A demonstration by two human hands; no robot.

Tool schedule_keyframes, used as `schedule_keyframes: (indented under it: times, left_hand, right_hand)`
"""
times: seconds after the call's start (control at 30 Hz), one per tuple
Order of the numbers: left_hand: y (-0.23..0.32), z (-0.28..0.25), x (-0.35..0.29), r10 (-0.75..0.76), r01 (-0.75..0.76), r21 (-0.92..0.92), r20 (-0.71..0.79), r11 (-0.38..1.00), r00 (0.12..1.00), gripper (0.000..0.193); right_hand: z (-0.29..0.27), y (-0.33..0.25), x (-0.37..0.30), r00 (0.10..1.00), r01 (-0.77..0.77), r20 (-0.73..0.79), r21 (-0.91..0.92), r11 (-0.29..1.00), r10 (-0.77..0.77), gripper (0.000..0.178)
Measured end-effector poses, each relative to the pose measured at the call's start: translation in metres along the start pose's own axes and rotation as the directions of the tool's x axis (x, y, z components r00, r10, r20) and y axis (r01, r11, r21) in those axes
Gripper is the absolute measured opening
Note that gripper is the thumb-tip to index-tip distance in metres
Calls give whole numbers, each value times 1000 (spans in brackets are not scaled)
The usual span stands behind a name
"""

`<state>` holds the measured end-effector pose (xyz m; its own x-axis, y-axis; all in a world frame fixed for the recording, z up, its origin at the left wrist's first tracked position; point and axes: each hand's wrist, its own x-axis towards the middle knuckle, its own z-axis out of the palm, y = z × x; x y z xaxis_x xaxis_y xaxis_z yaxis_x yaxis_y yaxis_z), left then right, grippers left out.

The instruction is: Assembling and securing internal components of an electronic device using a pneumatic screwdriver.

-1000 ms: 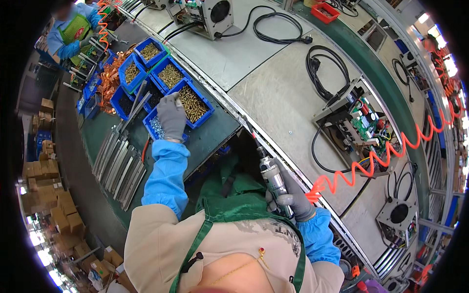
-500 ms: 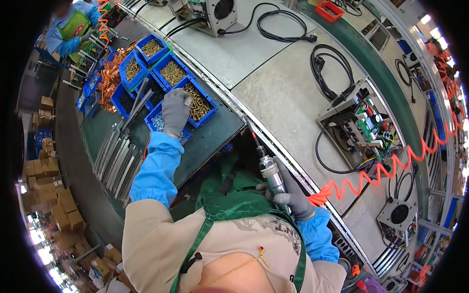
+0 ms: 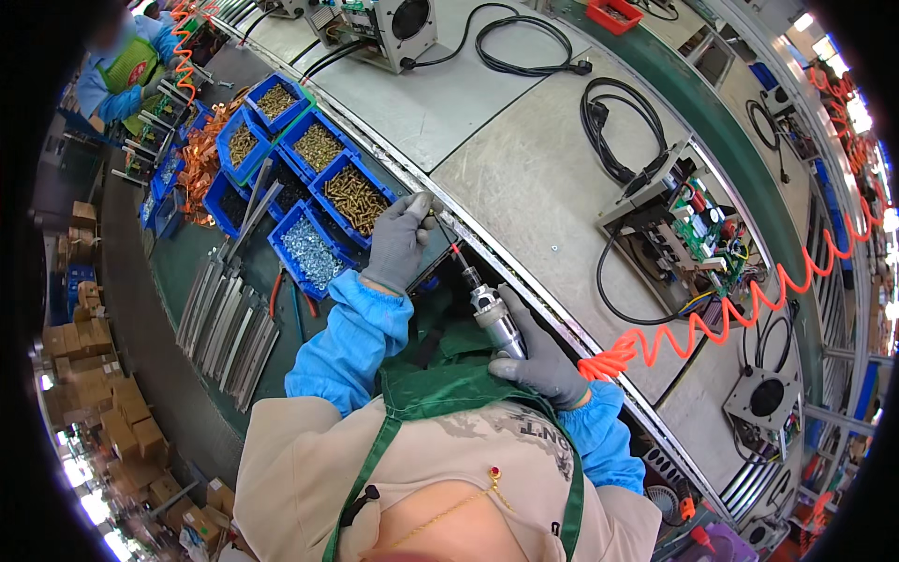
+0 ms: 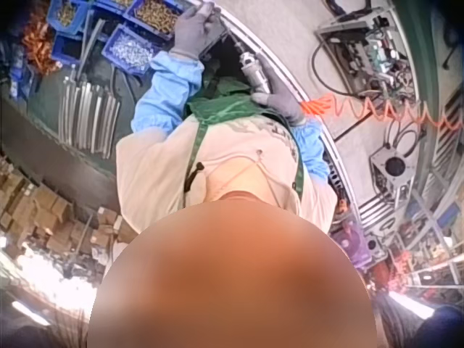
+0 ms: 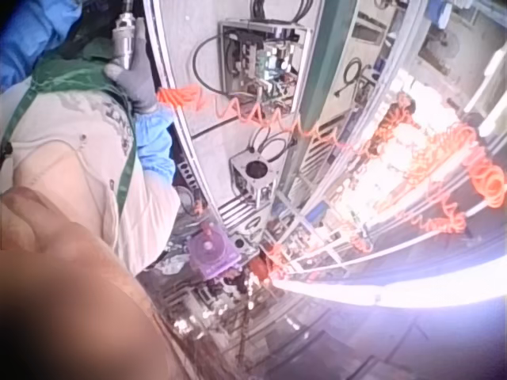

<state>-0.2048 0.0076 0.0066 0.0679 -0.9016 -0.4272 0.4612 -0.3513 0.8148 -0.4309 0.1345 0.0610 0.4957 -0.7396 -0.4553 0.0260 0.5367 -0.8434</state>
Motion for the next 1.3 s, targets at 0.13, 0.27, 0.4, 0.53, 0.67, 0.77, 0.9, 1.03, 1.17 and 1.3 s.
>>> schedule_keyframes:
  times: [0.13,0.27,0.4,0.53,0.67,0.77,0.9,1.03,1.17,1.3]
  left_hand:
    - [-4,9,0,0,-1,-38,-25,999,1000,17]
    - [-1,6,-3,39,-47,172,50,984,998,19]
    - [-1,-6,-7,127,-158,173,177,972,976,25]
    - [-5,-19,-12,195,-214,129,146,968,970,34]
    - [38,-83,-2,754,-568,697,59,438,654,31]
    - [99,-186,2,889,238,968,-45,-73,456,28]
    - [115,-259,23,752,435,867,-115,-243,649,31]
    - [135,-259,26,699,405,861,-85,-306,710,24]
    - [171,-210,14,898,7,1000,-23,22,439,28]
    - [165,-86,26,795,-369,847,506,-383,335,30]
  right_hand:
    - [-1,2,0,998,-42,-38,-38,998,41,107]
    - [0,5,1,1000,26,-9,81,996,-26,108]
    - [7,6,2,999,-31,17,226,974,28,117]
    - [15,2,13,997,-67,37,197,978,61,117]
    - [18,-4,22,998,-64,19,124,990,62,118]
    - [15,-8,22,998,-50,-28,69,996,52,119]
    - [11,-9,20,994,-52,-89,70,996,58,119]
    - [6,-8,4,989,5,-144,136,991,15,115]
    - [-4,-2,-35,970,13,-238,238,971,45,107]
    - [-13,15,-90,918,53,-392,262,964,56,106]
